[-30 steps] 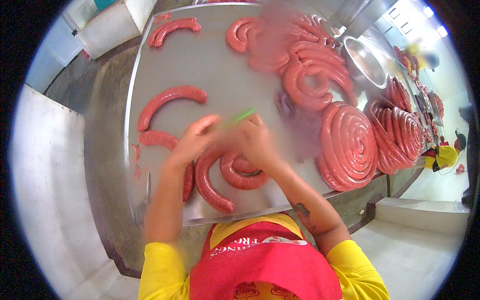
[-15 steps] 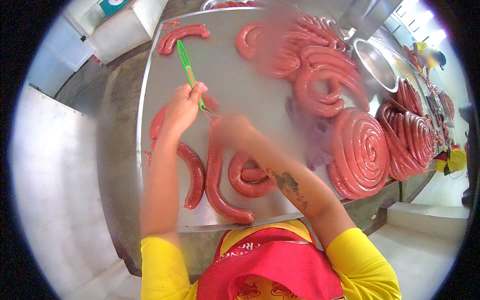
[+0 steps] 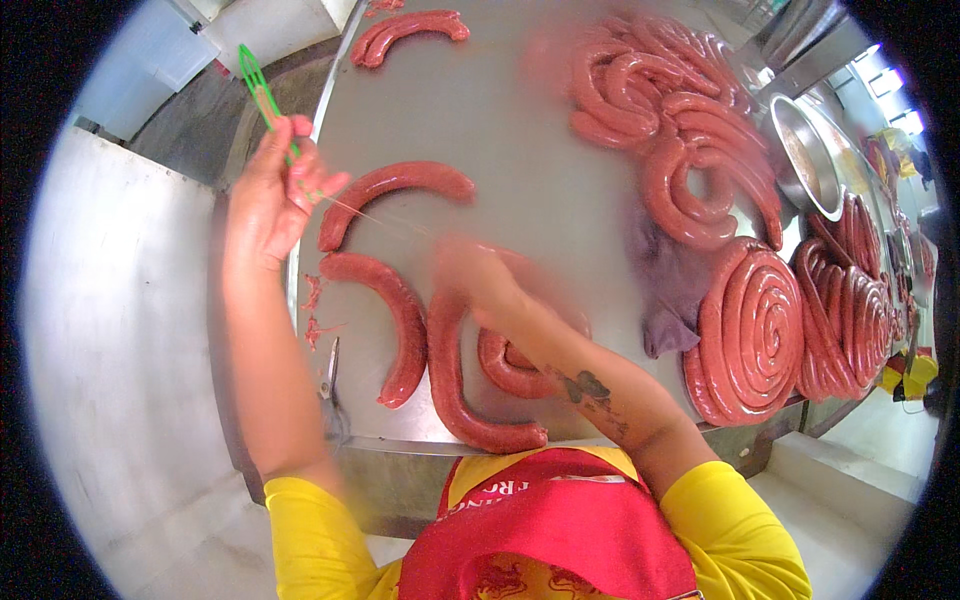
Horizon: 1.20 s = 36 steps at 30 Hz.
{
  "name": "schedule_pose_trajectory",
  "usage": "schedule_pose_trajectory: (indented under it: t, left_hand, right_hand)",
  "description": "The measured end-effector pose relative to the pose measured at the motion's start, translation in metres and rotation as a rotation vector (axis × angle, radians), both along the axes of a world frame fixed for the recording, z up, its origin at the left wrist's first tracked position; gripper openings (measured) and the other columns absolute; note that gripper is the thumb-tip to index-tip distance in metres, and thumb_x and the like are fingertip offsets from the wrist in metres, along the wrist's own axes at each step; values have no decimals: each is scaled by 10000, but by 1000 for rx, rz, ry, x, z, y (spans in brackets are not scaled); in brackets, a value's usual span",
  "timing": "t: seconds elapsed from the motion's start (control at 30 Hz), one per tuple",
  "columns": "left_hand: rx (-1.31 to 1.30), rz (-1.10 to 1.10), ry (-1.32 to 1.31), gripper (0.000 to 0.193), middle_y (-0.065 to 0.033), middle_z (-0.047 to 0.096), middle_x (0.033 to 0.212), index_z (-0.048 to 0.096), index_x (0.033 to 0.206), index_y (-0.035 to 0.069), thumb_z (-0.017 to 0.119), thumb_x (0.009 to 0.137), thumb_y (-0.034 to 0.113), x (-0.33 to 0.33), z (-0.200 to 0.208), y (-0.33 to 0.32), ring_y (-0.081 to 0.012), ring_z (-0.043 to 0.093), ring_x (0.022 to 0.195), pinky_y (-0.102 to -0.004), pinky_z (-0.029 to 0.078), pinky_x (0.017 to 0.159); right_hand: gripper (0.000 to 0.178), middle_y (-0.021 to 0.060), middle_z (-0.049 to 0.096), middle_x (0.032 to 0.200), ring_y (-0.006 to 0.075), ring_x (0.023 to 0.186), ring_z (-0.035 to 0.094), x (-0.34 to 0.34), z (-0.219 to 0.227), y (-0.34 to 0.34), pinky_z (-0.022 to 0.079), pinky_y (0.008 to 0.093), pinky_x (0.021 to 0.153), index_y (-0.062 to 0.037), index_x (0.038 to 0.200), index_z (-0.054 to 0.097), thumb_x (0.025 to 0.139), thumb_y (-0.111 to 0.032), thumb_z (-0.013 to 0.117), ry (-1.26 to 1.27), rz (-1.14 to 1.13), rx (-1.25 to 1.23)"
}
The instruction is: The person coils long raw sausage links into spiral shapes on a stainless steel table using a green plastic tool to guide the casing. They repeatedly cut the links with scissors and transfer the finished spirals into a large metal bowl.
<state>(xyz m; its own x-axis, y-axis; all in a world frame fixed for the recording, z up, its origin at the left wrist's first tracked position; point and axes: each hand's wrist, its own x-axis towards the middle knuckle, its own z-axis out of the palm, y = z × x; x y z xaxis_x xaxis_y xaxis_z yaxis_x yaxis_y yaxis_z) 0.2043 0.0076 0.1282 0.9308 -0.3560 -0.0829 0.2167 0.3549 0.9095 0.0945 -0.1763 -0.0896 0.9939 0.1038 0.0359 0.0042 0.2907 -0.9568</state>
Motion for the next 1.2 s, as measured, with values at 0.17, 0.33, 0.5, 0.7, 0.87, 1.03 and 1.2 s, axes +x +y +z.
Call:
schedule_pose_trajectory:
  t: [0.17,0.33,0.5,0.7,0.87,1.03,1.2]
  left_hand:
    - [33,37,68,241,45,337,598,510,988,64,475,949,299,5,11,19,-58,302,505,-229,305,475]
    - [-49,173,-43,209,45,320,617,513,999,57,457,958,254,45,24,55,-52,278,507,-196,257,432]
    - [138,360,38,178,39,305,616,478,898,76,441,966,235,77,22,129,-61,266,503,-203,244,411]
    - [42,355,28,190,47,298,617,509,971,91,435,968,266,78,12,123,-61,258,500,-205,235,405]
    - [187,360,-151,256,47,345,643,488,1086,105,386,983,315,17,35,91,-38,275,495,-186,243,407]
    - [1038,-155,-129,278,29,465,712,546,1058,122,432,943,348,-87,-31,139,-78,405,582,-247,359,524]
    - [982,-634,246,313,37,508,766,561,1172,146,445,949,332,-187,-92,51,-88,436,643,-255,400,609]
  right_hand:
    - [180,40,569,741,159,657,507,-5,37,-5,383,275,563,-65,857,585,909,-214,499,357,92,284]
    - [214,42,577,747,151,627,500,1,9,-22,384,283,539,-50,879,606,916,-225,489,149,171,-171]
    - [236,37,593,776,120,652,517,-5,38,-31,398,267,543,-26,896,611,921,-229,492,307,297,-101]
    - [240,32,594,801,100,638,488,-4,32,-32,409,234,559,-22,970,600,917,-235,502,335,317,-23]
    - [181,56,590,784,149,639,519,1,17,-41,468,292,637,-34,937,574,891,-202,524,292,380,-46]
    - [76,69,602,783,233,769,607,10,68,-39,494,404,770,-80,893,557,853,-140,535,273,99,461]
    - [85,108,638,917,340,953,596,20,87,-46,457,456,811,-94,849,585,835,-152,525,534,-2,153]
